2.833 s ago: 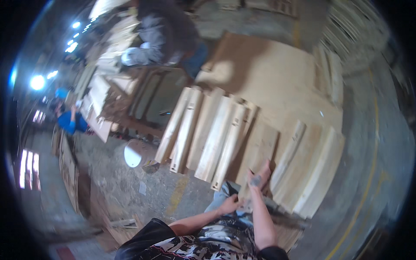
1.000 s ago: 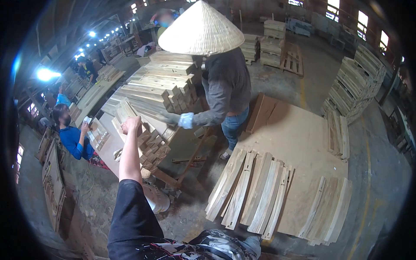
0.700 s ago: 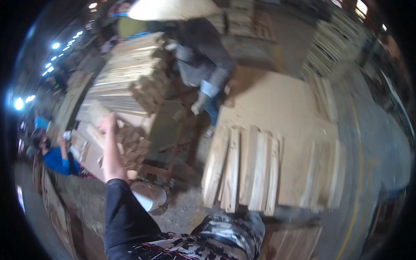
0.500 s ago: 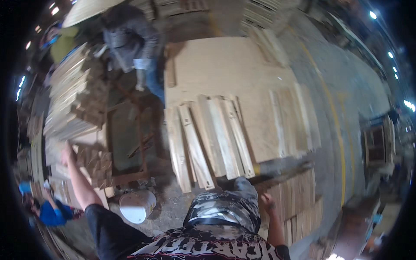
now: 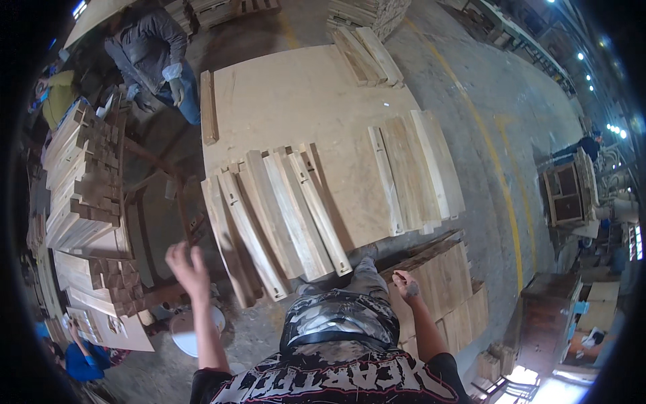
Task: The person sorts wooden furniture pieces on a work table by hand, picking up, turning, and aligning individual pieces before stacking them onto an adjacent table.
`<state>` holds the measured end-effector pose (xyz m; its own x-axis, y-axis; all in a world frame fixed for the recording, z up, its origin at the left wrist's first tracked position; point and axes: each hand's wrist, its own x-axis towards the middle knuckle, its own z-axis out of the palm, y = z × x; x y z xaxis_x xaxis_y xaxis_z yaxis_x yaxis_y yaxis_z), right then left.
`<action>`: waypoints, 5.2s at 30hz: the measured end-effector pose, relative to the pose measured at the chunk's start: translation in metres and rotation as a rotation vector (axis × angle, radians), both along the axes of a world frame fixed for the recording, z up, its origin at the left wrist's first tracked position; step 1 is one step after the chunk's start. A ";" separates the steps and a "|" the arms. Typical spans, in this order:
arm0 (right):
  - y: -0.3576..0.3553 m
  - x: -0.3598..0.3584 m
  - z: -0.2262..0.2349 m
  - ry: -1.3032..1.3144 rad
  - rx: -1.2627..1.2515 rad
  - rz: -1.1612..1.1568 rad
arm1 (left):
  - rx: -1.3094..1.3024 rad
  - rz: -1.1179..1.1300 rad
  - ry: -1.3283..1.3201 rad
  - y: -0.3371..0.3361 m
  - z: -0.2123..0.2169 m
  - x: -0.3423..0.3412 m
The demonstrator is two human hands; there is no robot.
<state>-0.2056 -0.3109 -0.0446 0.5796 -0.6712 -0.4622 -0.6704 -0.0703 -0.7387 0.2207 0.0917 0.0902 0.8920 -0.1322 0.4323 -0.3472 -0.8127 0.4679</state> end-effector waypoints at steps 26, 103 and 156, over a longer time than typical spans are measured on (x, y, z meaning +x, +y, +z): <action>-0.263 0.027 0.043 -0.395 0.275 0.002 | 0.026 -0.386 1.092 -0.493 -0.163 -0.203; -0.109 0.107 -0.042 0.077 0.977 0.317 | -0.052 0.134 0.932 -0.416 -0.137 -0.193; -0.100 0.083 -0.095 0.228 0.989 0.189 | 0.774 0.084 0.466 -0.307 -0.168 -0.230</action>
<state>-0.1222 -0.4106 -0.1395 0.4654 0.1620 -0.8701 -0.8430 0.3809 -0.3800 -0.0095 -0.2157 -0.0778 0.9741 -0.1622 -0.1575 -0.1849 -0.9725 -0.1414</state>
